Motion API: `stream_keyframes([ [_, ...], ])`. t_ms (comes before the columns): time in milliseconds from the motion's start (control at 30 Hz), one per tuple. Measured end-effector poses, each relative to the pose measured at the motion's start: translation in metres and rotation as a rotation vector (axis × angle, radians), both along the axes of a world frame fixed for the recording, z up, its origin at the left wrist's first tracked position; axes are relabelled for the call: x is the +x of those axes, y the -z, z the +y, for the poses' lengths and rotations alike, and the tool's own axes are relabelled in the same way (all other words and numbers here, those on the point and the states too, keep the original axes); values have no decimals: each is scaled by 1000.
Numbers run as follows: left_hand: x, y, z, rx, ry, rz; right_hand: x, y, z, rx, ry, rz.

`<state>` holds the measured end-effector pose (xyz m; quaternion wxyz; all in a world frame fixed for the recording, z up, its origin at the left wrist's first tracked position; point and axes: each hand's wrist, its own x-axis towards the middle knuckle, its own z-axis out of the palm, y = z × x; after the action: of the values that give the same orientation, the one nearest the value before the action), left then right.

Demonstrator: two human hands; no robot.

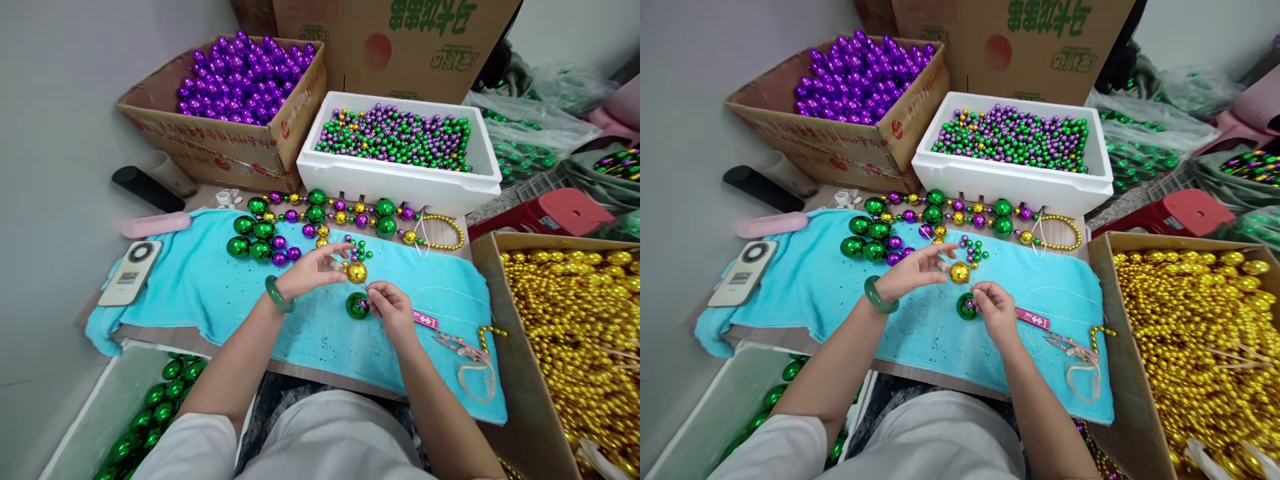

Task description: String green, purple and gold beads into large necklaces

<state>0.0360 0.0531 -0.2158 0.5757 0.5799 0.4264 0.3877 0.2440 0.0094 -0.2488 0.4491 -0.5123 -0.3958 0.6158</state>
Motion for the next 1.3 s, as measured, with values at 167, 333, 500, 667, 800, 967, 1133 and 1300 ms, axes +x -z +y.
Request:
stream_keyframes([
  [167, 13, 22, 41, 373, -204, 754, 1, 2, -2, 4, 64, 13],
  [333, 42, 36, 78, 510, 10, 997, 1, 4, -4, -12, 88, 46],
  [500, 55, 43, 94, 430, 43, 946, 4, 2, -5, -16, 101, 65],
  [667, 46, 37, 90, 290, -182, 588, 8, 1, -4, -40, 131, 66],
  [800, 25, 19, 69, -207, -400, -335, 10, 0, -3, -52, 147, 49],
  [967, 5, 3, 48, -372, -420, -723, 8, -2, -2, -53, 145, 28],
  [1133, 0, 2, 42, -375, -434, -788, 5, -5, -3, -62, 126, 16],
  [1300, -1, 5, 38, -328, -421, -773, 4, -6, -5, -54, 116, 4],
])
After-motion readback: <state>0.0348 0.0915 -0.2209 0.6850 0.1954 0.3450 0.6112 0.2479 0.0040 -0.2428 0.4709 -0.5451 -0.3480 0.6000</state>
